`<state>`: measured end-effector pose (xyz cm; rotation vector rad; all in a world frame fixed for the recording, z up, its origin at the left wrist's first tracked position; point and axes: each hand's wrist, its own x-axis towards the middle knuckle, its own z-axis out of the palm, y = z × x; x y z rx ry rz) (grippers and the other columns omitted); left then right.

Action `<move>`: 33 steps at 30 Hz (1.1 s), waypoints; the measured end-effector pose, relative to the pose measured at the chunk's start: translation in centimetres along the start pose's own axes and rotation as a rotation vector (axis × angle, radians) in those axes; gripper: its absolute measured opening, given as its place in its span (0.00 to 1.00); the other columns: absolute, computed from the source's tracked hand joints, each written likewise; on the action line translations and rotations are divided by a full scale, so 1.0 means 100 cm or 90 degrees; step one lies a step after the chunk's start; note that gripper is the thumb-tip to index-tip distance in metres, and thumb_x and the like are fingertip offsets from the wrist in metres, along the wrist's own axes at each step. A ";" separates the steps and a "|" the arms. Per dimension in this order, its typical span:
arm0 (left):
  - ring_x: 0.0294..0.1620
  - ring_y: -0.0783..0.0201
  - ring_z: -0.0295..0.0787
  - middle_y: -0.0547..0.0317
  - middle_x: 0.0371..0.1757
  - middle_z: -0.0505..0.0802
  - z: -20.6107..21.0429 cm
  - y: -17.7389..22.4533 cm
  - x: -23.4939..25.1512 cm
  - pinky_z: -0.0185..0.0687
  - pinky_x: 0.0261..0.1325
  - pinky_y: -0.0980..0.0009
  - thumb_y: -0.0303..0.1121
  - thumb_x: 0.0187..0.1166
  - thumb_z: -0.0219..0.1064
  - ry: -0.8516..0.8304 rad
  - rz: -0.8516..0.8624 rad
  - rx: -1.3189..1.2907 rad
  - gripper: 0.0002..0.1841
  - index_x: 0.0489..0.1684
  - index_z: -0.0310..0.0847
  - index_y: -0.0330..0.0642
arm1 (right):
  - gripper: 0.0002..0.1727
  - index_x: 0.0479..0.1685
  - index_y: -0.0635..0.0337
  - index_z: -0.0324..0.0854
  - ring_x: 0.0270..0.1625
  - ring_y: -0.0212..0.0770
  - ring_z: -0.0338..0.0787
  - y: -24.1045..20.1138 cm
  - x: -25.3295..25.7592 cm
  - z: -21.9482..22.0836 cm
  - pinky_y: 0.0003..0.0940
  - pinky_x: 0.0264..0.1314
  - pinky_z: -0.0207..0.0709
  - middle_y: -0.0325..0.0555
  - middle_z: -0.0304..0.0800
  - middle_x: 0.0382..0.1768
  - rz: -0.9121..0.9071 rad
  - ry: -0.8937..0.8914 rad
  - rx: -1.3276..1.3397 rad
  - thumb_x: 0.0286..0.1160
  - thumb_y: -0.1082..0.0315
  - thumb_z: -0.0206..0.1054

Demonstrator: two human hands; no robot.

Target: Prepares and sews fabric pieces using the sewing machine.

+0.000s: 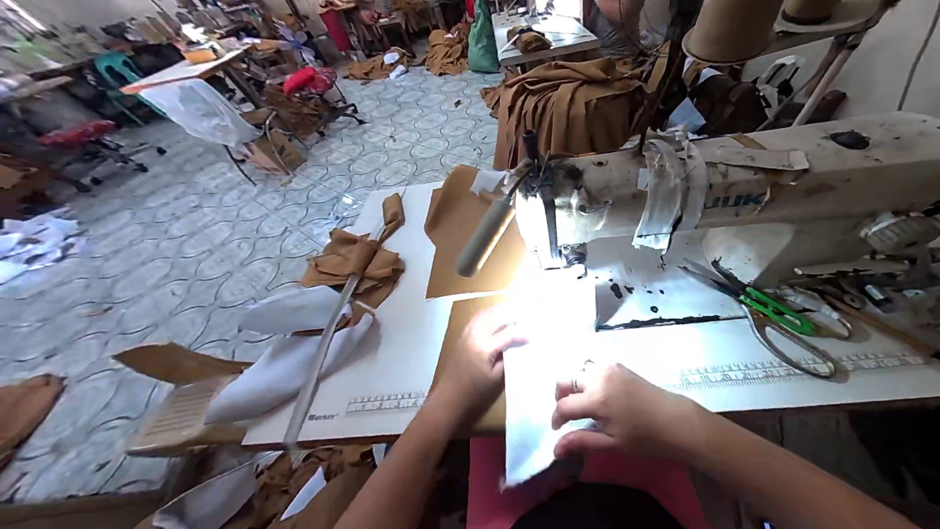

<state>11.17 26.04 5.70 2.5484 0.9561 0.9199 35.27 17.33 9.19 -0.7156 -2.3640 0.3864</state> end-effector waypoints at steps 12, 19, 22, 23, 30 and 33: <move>0.69 0.40 0.81 0.35 0.68 0.85 -0.014 -0.006 0.019 0.75 0.71 0.45 0.45 0.70 0.77 -0.161 -0.277 -0.088 0.30 0.65 0.84 0.30 | 0.20 0.57 0.31 0.92 0.67 0.46 0.91 -0.005 -0.040 0.053 0.58 0.69 0.77 0.35 0.94 0.63 0.208 0.058 -0.220 0.87 0.47 0.52; 0.56 0.61 0.82 0.54 0.43 0.88 -0.020 -0.034 0.006 0.75 0.64 0.64 0.22 0.67 0.62 -0.179 -0.089 -0.196 0.11 0.26 0.92 0.44 | 0.36 0.68 0.50 0.80 0.74 0.49 0.85 -0.003 -0.045 0.065 0.48 0.78 0.70 0.51 0.89 0.67 0.313 0.247 -0.377 0.74 0.32 0.56; 0.56 0.57 0.82 0.51 0.45 0.88 -0.028 -0.034 0.007 0.76 0.63 0.63 0.27 0.69 0.61 -0.231 -0.052 -0.159 0.11 0.28 0.92 0.44 | 0.24 0.57 0.41 0.92 0.63 0.46 0.93 -0.003 -0.042 0.063 0.60 0.72 0.74 0.39 0.97 0.57 0.282 0.180 -0.317 0.79 0.44 0.55; 0.57 0.58 0.82 0.51 0.47 0.89 -0.033 -0.032 0.011 0.76 0.62 0.63 0.31 0.72 0.61 -0.264 -0.054 -0.158 0.12 0.32 0.93 0.44 | 0.22 0.55 0.36 0.93 0.64 0.41 0.93 -0.003 -0.042 0.063 0.57 0.74 0.73 0.33 0.97 0.57 0.264 0.161 -0.307 0.85 0.46 0.51; 0.57 0.47 0.87 0.41 0.51 0.91 -0.014 0.008 0.076 0.78 0.63 0.47 0.37 0.88 0.58 -0.405 -0.222 -0.070 0.17 0.60 0.82 0.32 | 0.19 0.50 0.31 0.93 0.65 0.35 0.91 -0.001 -0.046 0.067 0.47 0.77 0.70 0.29 0.97 0.57 0.192 0.181 -0.351 0.87 0.49 0.51; 0.63 0.44 0.86 0.39 0.58 0.90 0.006 0.017 0.086 0.75 0.69 0.47 0.37 0.86 0.62 -0.381 -0.223 -0.008 0.19 0.68 0.80 0.34 | 0.22 0.49 0.30 0.93 0.65 0.35 0.91 -0.001 -0.048 0.069 0.46 0.77 0.70 0.28 0.97 0.57 0.180 0.185 -0.361 0.89 0.43 0.49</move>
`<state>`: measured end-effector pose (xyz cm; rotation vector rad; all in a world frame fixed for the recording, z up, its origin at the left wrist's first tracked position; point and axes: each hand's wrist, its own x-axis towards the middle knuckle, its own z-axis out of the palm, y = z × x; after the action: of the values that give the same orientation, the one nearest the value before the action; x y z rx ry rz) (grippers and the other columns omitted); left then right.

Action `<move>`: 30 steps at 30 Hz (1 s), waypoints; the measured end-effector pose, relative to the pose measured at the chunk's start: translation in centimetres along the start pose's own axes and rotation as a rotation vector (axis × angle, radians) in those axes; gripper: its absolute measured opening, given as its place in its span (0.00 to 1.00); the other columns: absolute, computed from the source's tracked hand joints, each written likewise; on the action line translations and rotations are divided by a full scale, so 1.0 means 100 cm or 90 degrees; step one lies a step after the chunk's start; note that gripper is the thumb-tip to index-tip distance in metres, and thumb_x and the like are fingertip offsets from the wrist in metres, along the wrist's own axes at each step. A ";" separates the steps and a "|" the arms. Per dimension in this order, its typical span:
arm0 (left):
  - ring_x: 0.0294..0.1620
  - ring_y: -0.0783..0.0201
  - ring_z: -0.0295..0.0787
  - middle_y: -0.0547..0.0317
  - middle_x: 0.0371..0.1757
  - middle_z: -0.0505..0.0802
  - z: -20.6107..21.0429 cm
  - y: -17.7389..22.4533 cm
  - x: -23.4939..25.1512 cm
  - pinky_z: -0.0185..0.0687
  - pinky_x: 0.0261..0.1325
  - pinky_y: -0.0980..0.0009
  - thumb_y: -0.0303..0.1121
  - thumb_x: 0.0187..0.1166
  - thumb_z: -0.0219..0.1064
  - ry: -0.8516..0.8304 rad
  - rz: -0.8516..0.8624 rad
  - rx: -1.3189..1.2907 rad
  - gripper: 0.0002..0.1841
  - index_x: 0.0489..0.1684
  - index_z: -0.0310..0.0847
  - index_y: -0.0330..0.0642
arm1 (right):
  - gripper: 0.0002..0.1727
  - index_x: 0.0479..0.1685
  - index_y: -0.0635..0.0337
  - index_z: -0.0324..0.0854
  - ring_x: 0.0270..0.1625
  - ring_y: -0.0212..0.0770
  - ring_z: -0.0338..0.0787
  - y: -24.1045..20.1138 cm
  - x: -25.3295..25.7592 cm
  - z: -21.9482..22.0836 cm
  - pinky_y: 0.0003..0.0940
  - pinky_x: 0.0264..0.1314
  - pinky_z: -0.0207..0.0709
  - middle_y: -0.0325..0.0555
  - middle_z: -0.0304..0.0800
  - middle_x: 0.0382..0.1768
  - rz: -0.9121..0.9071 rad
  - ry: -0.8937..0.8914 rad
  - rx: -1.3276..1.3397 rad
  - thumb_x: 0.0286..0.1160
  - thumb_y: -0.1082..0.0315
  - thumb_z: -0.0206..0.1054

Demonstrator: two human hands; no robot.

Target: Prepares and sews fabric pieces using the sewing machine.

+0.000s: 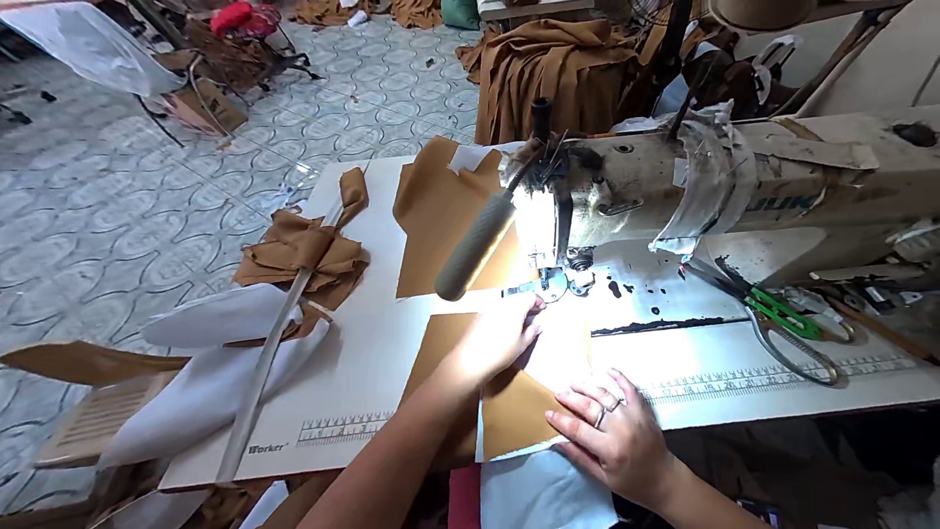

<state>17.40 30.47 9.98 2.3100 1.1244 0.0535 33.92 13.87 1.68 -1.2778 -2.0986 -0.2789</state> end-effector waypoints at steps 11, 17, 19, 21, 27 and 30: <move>0.47 0.46 0.92 0.40 0.40 0.92 0.032 -0.016 -0.016 0.83 0.56 0.52 0.35 0.85 0.59 0.271 0.238 -0.028 0.16 0.39 0.87 0.29 | 0.46 0.83 0.79 0.58 0.74 0.37 0.83 0.020 0.036 -0.033 0.26 0.70 0.81 0.64 0.76 0.76 0.521 0.022 0.650 0.70 0.59 0.73; 0.29 0.75 0.79 0.55 0.31 0.89 0.009 0.009 -0.063 0.73 0.38 0.87 0.40 0.83 0.66 0.385 0.381 -0.129 0.14 0.46 0.84 0.36 | 0.27 0.67 0.64 0.72 0.50 0.21 0.93 0.014 0.077 -0.054 0.21 0.59 0.86 0.33 0.94 0.47 0.604 -0.167 0.920 0.66 0.76 0.73; 0.28 0.82 0.79 0.56 0.30 0.90 0.005 0.013 -0.074 0.72 0.37 0.91 0.38 0.76 0.72 0.400 0.328 -0.178 0.18 0.54 0.83 0.30 | 0.16 0.48 0.59 0.83 0.41 0.20 0.93 0.006 0.088 -0.053 0.21 0.51 0.88 0.28 0.95 0.36 0.614 -0.127 0.894 0.60 0.78 0.77; 0.31 0.87 0.83 0.60 0.33 0.94 0.004 0.012 -0.079 0.76 0.40 0.92 0.35 0.71 0.75 0.396 0.276 -0.243 0.23 0.59 0.80 0.26 | 0.12 0.40 0.58 0.86 0.35 0.19 0.92 0.004 0.093 -0.048 0.18 0.45 0.87 0.27 0.94 0.31 0.556 -0.073 0.813 0.58 0.72 0.81; 0.30 0.89 0.79 0.68 0.30 0.91 0.003 0.005 -0.080 0.73 0.38 0.93 0.36 0.69 0.76 0.409 0.206 -0.266 0.25 0.60 0.82 0.28 | 0.10 0.26 0.63 0.85 0.28 0.09 0.80 0.005 0.095 -0.038 0.07 0.34 0.74 0.28 0.87 0.23 0.367 0.076 0.580 0.61 0.67 0.80; 0.36 0.85 0.83 0.66 0.36 0.93 0.000 0.006 -0.081 0.77 0.45 0.88 0.35 0.77 0.69 0.357 0.166 -0.258 0.19 0.61 0.85 0.32 | 0.12 0.25 0.66 0.86 0.27 0.10 0.79 0.009 0.095 -0.038 0.06 0.34 0.73 0.32 0.86 0.23 0.321 0.082 0.529 0.64 0.65 0.78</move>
<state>12.54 24.22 11.92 2.0966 0.9354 0.9852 33.36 19.22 10.39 -1.1486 -1.4410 0.6497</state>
